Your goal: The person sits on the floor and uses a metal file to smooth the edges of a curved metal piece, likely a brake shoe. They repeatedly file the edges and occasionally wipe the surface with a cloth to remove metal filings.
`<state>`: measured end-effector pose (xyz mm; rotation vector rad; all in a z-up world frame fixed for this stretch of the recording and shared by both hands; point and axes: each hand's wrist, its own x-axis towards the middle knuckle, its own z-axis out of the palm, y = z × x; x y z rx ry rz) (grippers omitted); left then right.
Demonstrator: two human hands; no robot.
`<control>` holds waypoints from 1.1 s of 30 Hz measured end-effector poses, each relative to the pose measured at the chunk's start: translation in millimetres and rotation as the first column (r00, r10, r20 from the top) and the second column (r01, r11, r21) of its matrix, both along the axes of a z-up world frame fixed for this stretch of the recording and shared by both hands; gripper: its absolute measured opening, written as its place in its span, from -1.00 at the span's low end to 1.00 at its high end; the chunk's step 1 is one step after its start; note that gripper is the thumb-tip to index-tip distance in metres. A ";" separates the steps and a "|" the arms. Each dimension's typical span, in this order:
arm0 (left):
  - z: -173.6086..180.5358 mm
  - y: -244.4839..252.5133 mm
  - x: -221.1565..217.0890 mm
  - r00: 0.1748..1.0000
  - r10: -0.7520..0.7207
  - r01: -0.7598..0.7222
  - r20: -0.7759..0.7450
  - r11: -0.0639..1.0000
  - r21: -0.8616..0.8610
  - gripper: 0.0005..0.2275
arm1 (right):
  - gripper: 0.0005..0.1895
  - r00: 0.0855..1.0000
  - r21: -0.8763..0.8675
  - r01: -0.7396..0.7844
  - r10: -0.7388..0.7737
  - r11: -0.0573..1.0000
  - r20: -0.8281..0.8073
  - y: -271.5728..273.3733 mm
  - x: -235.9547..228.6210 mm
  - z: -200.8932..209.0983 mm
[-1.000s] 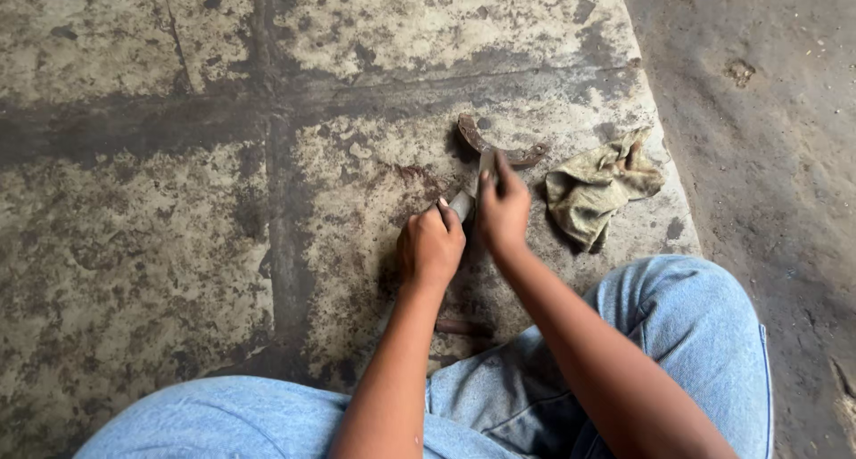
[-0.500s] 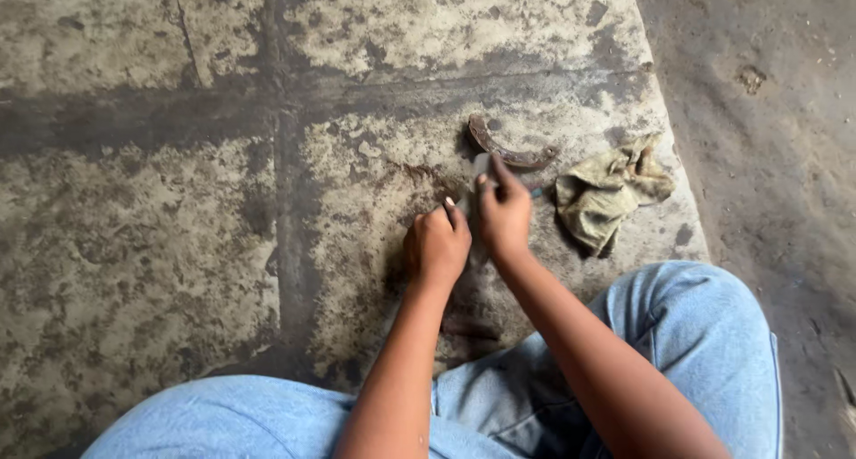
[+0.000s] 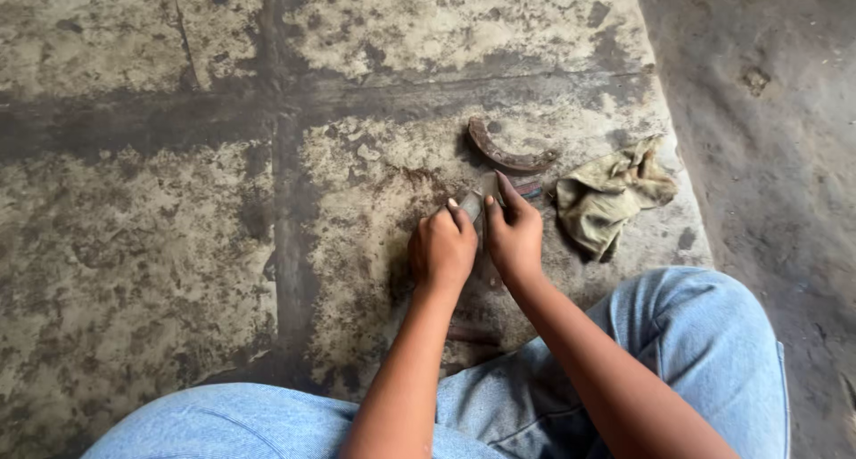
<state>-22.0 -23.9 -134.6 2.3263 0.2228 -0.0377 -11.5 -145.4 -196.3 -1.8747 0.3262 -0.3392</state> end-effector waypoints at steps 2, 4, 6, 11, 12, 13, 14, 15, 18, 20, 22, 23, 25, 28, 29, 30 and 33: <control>2.7 -3.4 -3.7 0.999 -0.006 0.007 -0.038 1.000 0.020 -0.59 | -0.46 0.973 0.039 0.078 -0.068 0.996 -0.218 -0.8 11.0 3.1; 3.9 1.5 1.0 0.999 -0.006 0.008 -0.042 0.999 0.034 -0.59 | -0.47 0.995 0.087 0.046 -0.038 0.995 -0.093 -0.1 15.6 6.1; 2.6 1.5 1.3 0.999 -0.020 0.021 -0.049 1.000 0.017 -0.59 | -0.48 0.999 0.094 0.026 -0.022 0.995 -0.040 1.9 7.2 1.6; 1.5 -3.0 -1.0 1.000 -0.012 0.013 -0.017 0.999 0.045 -0.57 | -0.48 0.996 0.136 0.088 -0.083 0.987 -0.042 -4.2 26.8 -9.1; 0.5 -1.7 -2.5 1.000 -0.008 0.009 -0.016 0.999 0.049 -0.57 | -0.49 0.999 0.070 0.051 -0.050 0.996 -0.013 -1.5 15.8 -12.2; 0.3 -0.1 -0.7 1.000 -0.010 0.011 -0.009 0.999 0.052 -0.57 | -0.50 0.999 0.000 0.025 -0.025 1.000 0.020 -1.3 1.9 -12.6; 0.1 2.4 -0.4 1.000 -0.013 0.013 -0.003 0.998 0.055 -0.58 | -0.50 0.999 -0.072 0.001 0.002 0.997 0.050 -0.1 -4.2 -10.8; -0.1 -1.6 -1.1 1.000 -0.004 0.004 0.003 0.999 0.042 -0.58 | -0.50 1.000 -0.045 0.024 -0.023 0.999 0.007 -2.9 1.0 -6.4; -1.9 -0.9 -2.1 0.997 -0.037 0.040 -0.070 0.998 0.041 -0.58 | -0.48 0.990 0.012 0.081 -0.079 0.997 -0.121 -3.1 16.1 4.0; -3.0 3.7 -4.9 0.999 -0.022 0.024 -0.047 0.999 0.040 -0.58 | -0.46 0.972 0.028 0.116 -0.107 0.993 -0.209 3.5 14.9 1.4; -0.6 1.1 5.6 1.000 -0.020 0.020 -0.008 0.999 0.042 -0.57 | -0.49 0.996 -0.014 0.072 -0.073 0.997 -0.050 3.5 7.9 -4.9; -0.4 -0.7 2.2 1.000 -0.022 0.022 -0.008 0.999 0.050 -0.57 | -0.51 0.999 -0.048 0.047 -0.046 0.998 0.015 -0.6 -2.1 -9.1; 0.1 -4.1 -2.5 1.000 -0.014 0.014 -0.018 0.999 0.042 -0.57 | -0.51 0.993 0.032 0.115 -0.116 0.993 0.021 -3.9 19.8 -14.3; 0.2 1.4 0.8 0.999 0.005 -0.003 -0.049 0.999 0.035 -0.57 | -0.50 0.994 0.040 0.108 -0.110 0.993 0.029 10.7 -2.3 -15.7; -0.1 -1.0 1.5 0.999 0.009 -0.007 -0.042 0.999 0.033 -0.57 | -0.50 0.995 0.007 0.088 -0.088 0.996 0.040 8.3 -11.8 -9.4; -1.1 -2.9 2.0 0.999 0.013 -0.012 -0.035 0.999 0.031 -0.57 | -0.50 0.994 -0.055 0.111 -0.112 0.992 -0.018 8.6 -8.7 -2.3; -9.9 -0.4 1.0 0.998 -0.005 0.004 -0.057 1.000 -0.018 -0.55 | -0.50 0.978 -0.138 0.155 -0.171 0.978 -0.116 10.5 4.5 14.6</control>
